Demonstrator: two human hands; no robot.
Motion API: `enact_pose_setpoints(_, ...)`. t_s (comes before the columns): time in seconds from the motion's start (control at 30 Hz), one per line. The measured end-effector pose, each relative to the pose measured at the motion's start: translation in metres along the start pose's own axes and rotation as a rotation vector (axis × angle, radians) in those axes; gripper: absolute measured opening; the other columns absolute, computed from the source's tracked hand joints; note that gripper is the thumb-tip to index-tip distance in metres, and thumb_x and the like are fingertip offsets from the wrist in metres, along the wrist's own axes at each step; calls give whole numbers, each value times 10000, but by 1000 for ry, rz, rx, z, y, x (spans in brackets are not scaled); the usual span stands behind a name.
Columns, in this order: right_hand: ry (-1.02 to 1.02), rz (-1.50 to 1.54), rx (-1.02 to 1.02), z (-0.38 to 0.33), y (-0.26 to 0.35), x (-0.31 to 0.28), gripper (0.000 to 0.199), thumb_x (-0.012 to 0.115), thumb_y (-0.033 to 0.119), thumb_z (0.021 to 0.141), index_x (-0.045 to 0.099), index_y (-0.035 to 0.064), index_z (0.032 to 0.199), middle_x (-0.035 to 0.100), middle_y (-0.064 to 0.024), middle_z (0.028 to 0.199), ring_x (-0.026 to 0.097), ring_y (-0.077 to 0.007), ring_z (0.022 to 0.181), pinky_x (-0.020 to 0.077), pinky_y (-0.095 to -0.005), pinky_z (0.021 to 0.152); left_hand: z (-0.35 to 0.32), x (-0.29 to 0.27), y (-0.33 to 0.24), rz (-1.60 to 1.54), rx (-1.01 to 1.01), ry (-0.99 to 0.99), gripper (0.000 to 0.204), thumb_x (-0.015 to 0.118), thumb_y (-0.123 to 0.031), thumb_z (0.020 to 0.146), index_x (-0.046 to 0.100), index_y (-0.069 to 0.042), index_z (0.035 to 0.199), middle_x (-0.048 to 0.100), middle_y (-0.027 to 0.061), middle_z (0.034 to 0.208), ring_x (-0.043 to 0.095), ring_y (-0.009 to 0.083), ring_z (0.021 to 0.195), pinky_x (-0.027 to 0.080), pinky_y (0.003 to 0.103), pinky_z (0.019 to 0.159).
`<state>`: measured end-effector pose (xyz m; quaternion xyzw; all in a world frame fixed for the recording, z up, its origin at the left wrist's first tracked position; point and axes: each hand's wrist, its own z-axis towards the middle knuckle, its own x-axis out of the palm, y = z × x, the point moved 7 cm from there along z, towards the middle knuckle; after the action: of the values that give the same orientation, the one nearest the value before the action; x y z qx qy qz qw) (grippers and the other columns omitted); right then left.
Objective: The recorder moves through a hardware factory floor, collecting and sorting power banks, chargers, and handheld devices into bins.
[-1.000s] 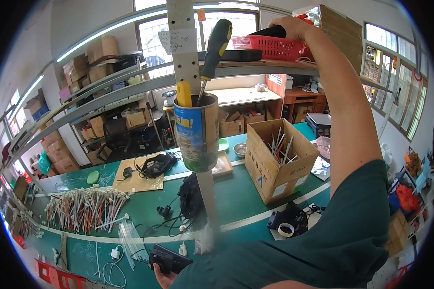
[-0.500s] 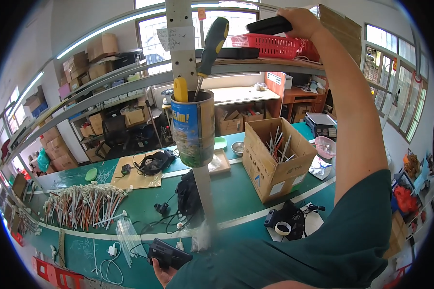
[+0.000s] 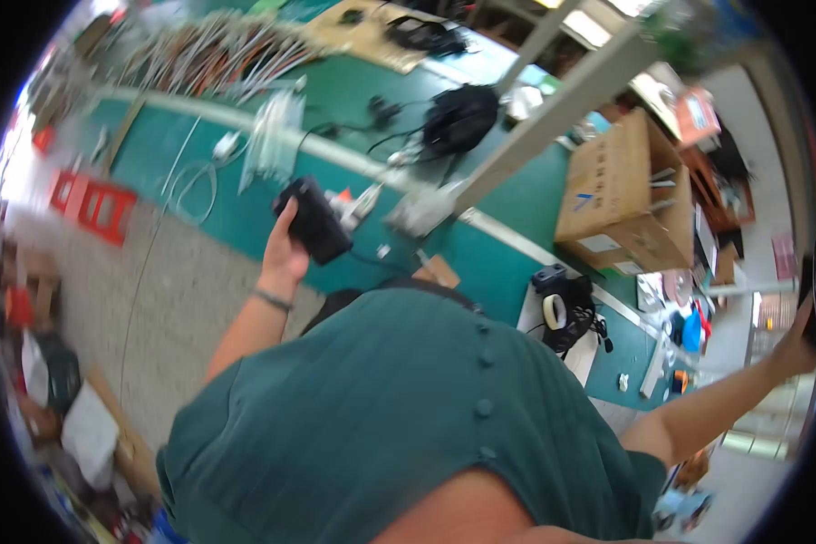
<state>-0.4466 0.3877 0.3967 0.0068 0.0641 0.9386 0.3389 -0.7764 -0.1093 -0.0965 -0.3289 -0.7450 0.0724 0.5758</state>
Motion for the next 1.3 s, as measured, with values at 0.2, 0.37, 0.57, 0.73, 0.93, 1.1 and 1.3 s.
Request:
enact_pose_setpoints(0.2, 271, 530, -418, -208, 53, -30, 624, 800, 196, 712, 527, -77, 1202, 579, -177, 1218, 599, -282, 1050, 482, -364, 924, 25, -104, -1, 150, -123, -213, 289, 735, -250, 803, 654, -100, 1036, 695, 38, 935, 667, 181, 846, 545, 366, 756)
enact_pose_setpoints(0.37, 792, 934, 273, -337, 112, -36, 811, 790, -37, 619, 364, -72, 1308, 542, -188, 1203, 596, -252, 1022, 501, -336, 885, 48, -136, -18, 373, -229, -180, 352, 737, -242, 802, 618, -73, 1088, 678, 43, 955, 659, 160, 840, 558, 338, 697)
enact_pose_setpoints(0.57, 887, 856, 91, -354, 214, -54, 722, 790, -31, 636, 414, -76, 1250, 575, -176, 1130, 633, -232, 929, 533, -306, 805, 81, -135, -36, 628, -329, 13, 409, 748, -219, 789, 597, -16, 1110, 661, 71, 997, 651, 167, 869, 541, 298, 708)
enact_pose_setpoints(0.73, 932, 967, 306, -371, 288, -56, 628, 790, -20, 648, 478, -82, 1190, 601, -170, 1080, 643, -225, 902, 534, -302, 799, 110, -159, -67, 854, -57, 48, 395, 748, -229, 787, 624, -3, 1085, 665, 75, 993, 638, 155, 882, 505, 285, 788)
enact_pose_setpoints(0.93, 930, 1019, 264, -382, 358, -60, 628, 803, -12, 623, 499, -81, 1168, 607, -164, 1084, 644, -232, 932, 538, -321, 821, 100, -170, -128, 712, -215, 17, 458, 723, -351, 805, 634, -6, 1092, 659, 46, 1017, 612, 133, 907, 451, 277, 825)
enact_pose_setpoints(1.1, 1023, 1077, 300, -408, 382, -57, 705, 805, -29, 594, 474, -67, 1216, 568, -182, 1168, 604, -260, 1046, 503, -358, 899, 113, -224, -150, 1148, -431, -181, 654, 719, -528, 748, 598, 12, 1097, 639, 79, 1013, 584, 170, 942, 465, 321, 803)
enact_pose_setpoints(1.3, 975, 1184, -8, -395, 436, -50, 473, 762, 132, 722, 550, -21, 1117, 614, -263, 1110, 618, -359, 1045, 494, -422, 915, 100, -125, -188, 1983, 641, 63, 659, 621, -569, 825, 559, 18, 1117, 610, 132, 1065, 604, 222, 892, 486, 362, 794)
